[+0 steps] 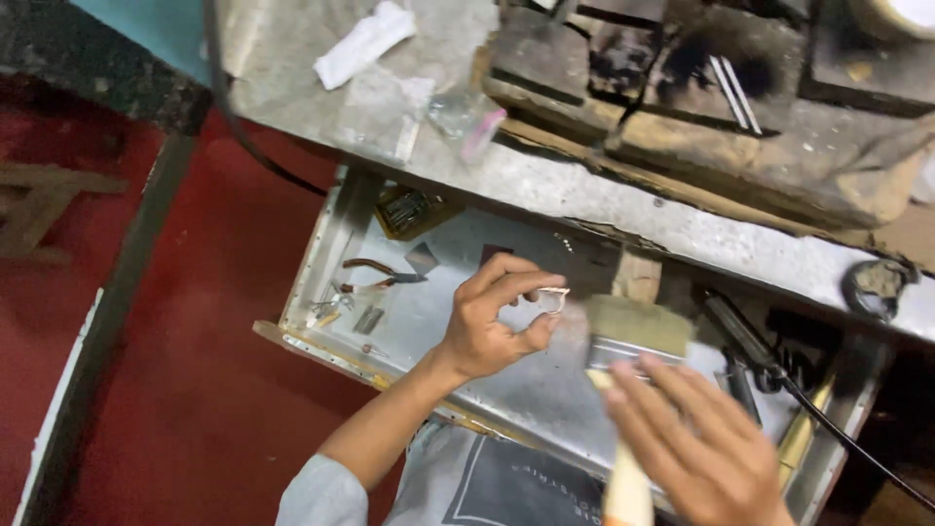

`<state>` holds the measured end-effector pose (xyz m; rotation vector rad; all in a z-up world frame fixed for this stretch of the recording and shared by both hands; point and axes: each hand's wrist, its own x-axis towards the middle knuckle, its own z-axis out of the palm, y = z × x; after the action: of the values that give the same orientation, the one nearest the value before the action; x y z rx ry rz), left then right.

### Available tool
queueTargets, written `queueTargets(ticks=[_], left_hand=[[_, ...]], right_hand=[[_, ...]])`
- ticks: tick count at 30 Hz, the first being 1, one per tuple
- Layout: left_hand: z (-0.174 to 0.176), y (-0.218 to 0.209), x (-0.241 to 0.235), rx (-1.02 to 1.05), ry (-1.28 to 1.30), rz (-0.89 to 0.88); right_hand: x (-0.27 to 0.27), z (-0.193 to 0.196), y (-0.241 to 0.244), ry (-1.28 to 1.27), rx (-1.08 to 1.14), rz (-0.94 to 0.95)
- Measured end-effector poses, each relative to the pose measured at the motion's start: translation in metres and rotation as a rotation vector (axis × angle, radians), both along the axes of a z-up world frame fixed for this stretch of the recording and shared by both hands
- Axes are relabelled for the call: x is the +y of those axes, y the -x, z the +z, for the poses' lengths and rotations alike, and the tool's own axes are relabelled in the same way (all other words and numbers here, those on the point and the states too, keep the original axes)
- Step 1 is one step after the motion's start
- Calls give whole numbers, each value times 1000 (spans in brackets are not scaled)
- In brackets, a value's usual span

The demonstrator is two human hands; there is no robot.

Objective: The person sands a small metal ring with a red abrasive block, then uses a brush to dust it. They cut a piece of the abrasive block with scissors, fold it, and later use a rotary tool on the ring. The person also handles a small plastic bag containing metal pins.

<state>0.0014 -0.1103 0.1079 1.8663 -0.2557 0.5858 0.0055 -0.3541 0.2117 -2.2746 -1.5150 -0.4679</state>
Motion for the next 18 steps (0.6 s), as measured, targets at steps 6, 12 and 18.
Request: queueTargets(ticks=[6, 12, 18], left_hand=[[-2, -23, -38, 51, -115, -87], [0, -34, -54, 103, -111, -28], [4, -33, -49, 161, 33, -91]], right_hand=[[2, -13, 22, -96, 215, -93], [-26, -37, 50, -341, 448, -447], [-41, -68, 61, -448, 434, -542]])
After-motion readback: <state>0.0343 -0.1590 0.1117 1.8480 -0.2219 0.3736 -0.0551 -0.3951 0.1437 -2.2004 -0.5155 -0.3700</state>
